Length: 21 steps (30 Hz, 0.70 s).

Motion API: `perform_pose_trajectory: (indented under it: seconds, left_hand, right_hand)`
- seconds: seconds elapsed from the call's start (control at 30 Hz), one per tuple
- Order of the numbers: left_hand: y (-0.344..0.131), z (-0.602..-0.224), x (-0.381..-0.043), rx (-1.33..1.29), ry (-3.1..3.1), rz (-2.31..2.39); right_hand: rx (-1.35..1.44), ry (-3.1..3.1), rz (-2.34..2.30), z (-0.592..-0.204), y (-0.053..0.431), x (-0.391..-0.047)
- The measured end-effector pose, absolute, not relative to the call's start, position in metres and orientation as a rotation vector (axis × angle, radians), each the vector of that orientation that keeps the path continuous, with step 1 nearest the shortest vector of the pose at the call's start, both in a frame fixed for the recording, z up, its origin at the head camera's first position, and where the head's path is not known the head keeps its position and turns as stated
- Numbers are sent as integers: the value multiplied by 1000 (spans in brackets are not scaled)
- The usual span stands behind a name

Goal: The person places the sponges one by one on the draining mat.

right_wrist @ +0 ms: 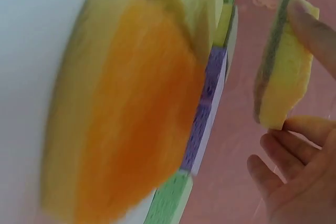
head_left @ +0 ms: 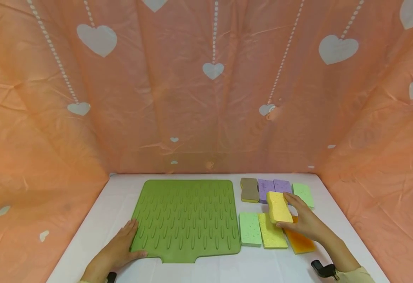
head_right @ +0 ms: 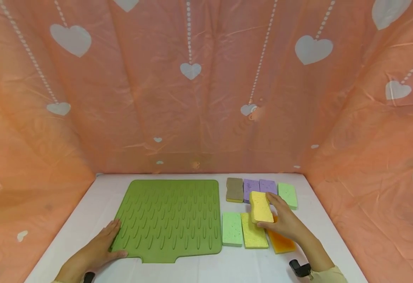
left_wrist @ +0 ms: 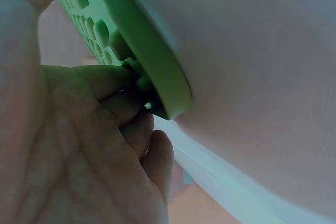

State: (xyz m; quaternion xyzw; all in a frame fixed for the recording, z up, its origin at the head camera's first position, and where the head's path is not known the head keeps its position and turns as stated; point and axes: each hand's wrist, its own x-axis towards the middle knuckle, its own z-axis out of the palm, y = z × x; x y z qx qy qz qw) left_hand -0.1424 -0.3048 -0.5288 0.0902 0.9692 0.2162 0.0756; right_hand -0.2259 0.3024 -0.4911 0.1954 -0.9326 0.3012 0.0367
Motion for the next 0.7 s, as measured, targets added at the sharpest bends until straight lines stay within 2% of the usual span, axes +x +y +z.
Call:
perform_pose_trajectory:
  seconds: [0.7]
  left_hand:
    - [-303,-527,-143,233,2882,665]
  right_hand:
    - [726,-2816,925,-493,220,-255]
